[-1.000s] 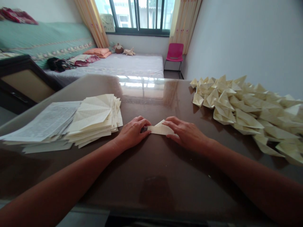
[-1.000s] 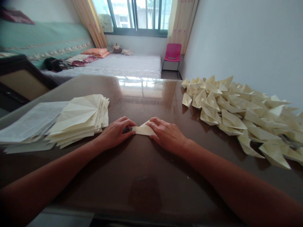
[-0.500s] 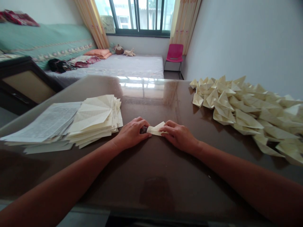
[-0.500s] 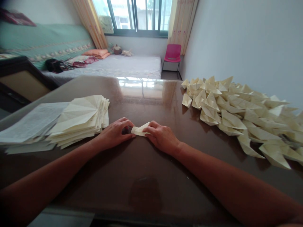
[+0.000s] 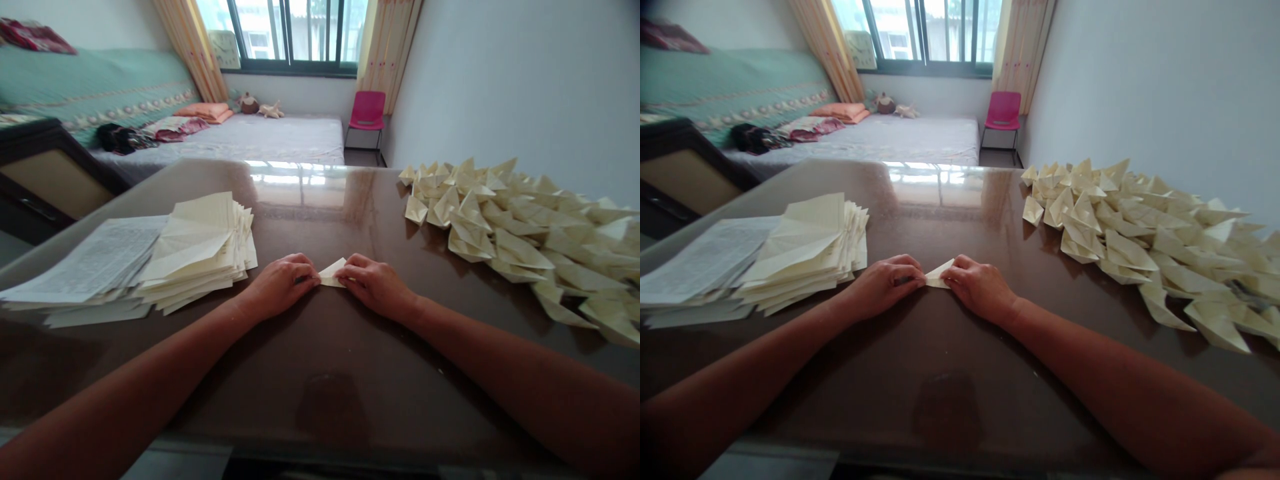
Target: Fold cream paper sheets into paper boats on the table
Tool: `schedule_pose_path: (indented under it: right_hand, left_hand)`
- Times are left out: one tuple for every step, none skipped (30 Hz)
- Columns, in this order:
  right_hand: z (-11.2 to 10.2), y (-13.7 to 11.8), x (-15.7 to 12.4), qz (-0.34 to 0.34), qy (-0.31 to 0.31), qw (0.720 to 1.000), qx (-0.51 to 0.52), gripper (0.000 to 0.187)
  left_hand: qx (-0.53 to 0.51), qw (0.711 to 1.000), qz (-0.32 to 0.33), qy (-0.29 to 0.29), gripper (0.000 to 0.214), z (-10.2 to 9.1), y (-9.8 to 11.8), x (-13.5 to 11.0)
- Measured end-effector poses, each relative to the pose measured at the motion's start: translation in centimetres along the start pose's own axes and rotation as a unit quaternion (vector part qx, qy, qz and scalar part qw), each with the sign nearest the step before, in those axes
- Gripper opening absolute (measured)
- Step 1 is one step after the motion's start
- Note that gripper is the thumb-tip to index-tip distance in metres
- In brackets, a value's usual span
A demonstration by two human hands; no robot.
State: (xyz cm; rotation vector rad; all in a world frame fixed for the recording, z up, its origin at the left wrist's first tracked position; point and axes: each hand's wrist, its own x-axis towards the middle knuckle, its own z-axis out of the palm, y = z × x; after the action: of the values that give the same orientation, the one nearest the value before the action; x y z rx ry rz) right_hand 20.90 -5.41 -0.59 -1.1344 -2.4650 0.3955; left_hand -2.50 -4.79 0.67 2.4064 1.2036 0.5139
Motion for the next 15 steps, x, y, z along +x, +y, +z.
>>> schedule_pose_path:
  right_hand:
    - [0.0,0.0,0.0,0.006,0.000,1.000,-0.002,0.026]
    - [0.1,-0.1,0.1,0.012,-0.001,1.000,-0.004,0.026]
    - [0.1,-0.1,0.1,0.018,-0.001,1.000,-0.007,0.026]
    - [0.2,-0.1,0.2,0.023,0.000,1.000,-0.011,0.025]
    - [0.2,-0.1,0.2,0.027,0.001,1.000,-0.016,0.025]
    - [0.3,-0.1,0.2,0.030,0.002,0.999,-0.021,0.024]
    - [0.3,-0.1,0.2,0.034,0.003,0.999,-0.026,0.024]
    - [0.4,-0.1,0.2,0.037,0.003,0.999,-0.029,0.024]
    - [0.4,-0.1,0.2,0.041,0.005,0.999,-0.030,0.024]
    - [0.3,-0.1,0.2,0.044,0.007,0.999,-0.029,0.024]
    - [0.3,-0.2,0.2,0.047,0.010,0.999,-0.027,0.025]
    - [0.3,-0.2,0.2,0.048,0.013,0.998,-0.024,0.027]
    - [0.3,-0.3,0.2,0.048,0.016,0.998,-0.023,0.028]
    - [0.2,-0.3,0.2,0.048,0.016,0.998,-0.023,0.028]
    - [0.2,-0.4,0.1,0.048,0.016,0.998,-0.024,0.028]
  left_hand:
    - [0.003,1.000,-0.001,0.001,0.024,0.1,0.0,0.1]
    - [0.008,1.000,-0.006,0.003,0.027,0.1,0.0,0.1]
    - [0.014,1.000,-0.014,0.007,0.028,0.2,0.0,0.2]
    - [0.021,1.000,-0.020,0.011,0.028,0.3,0.0,0.3]
    - [0.028,0.999,-0.026,0.016,0.027,0.4,0.0,0.4]
    - [0.034,0.999,-0.033,0.021,0.025,0.5,0.1,0.4]
    - [0.039,0.998,-0.042,0.026,0.022,0.5,0.1,0.5]
    - [0.041,0.997,-0.053,0.029,0.020,0.6,0.2,0.5]
    - [0.042,0.997,-0.066,0.029,0.018,0.7,0.3,0.5]
    - [0.042,0.996,-0.079,0.028,0.018,0.8,0.4,0.5]
    - [0.045,0.995,-0.089,0.028,0.020,0.8,0.6,0.5]
    - [0.051,0.994,-0.093,0.028,0.022,0.9,0.7,0.4]
    - [0.061,0.993,-0.092,0.032,0.024,1.0,0.8,0.4]
    - [0.074,0.993,-0.087,0.036,0.025,1.1,0.9,0.3]
    - [0.086,0.992,-0.081,0.038,0.026,1.2,0.9,0.3]
